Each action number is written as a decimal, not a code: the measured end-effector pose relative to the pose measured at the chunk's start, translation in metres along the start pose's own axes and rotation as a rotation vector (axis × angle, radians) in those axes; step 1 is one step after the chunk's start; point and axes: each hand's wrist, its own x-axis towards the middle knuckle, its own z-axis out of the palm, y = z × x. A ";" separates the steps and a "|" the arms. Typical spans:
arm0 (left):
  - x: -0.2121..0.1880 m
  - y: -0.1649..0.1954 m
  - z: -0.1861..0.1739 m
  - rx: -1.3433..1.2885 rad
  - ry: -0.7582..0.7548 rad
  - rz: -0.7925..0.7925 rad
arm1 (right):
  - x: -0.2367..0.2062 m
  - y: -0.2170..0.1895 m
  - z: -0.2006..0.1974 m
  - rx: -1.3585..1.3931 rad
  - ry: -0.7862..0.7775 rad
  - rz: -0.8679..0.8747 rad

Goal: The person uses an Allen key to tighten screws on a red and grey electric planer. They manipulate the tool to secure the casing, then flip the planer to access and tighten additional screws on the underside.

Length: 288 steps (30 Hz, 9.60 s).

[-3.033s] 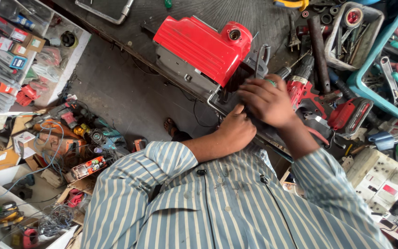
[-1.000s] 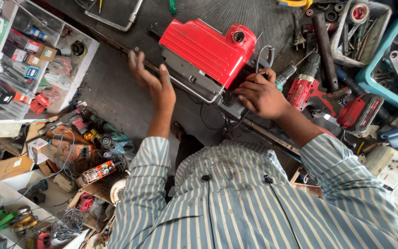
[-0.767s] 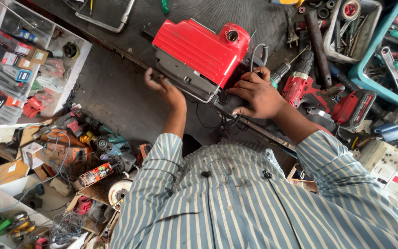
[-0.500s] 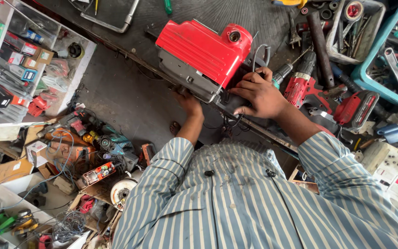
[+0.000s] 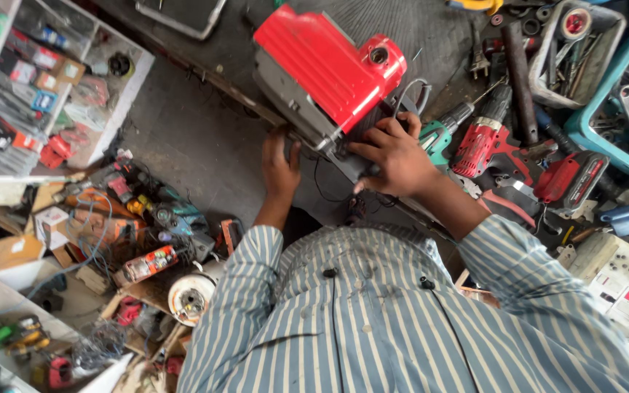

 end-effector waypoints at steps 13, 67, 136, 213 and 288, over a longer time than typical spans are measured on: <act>-0.009 -0.034 -0.004 -0.241 0.002 -0.189 | 0.019 -0.076 0.029 -0.063 0.057 0.109; -0.115 0.036 0.001 -0.427 -0.102 -0.601 | 0.036 -0.063 0.044 -0.244 -0.030 -0.122; 0.100 0.040 -0.088 -0.184 0.290 -0.202 | 0.032 -0.056 0.033 -0.202 -0.040 -0.159; -0.085 0.161 -0.075 -0.247 0.137 -0.030 | 0.030 -0.041 0.030 -0.165 -0.032 -0.171; -0.098 0.141 -0.051 -0.583 -0.020 -0.372 | 0.016 -0.007 0.024 -0.119 0.120 -0.188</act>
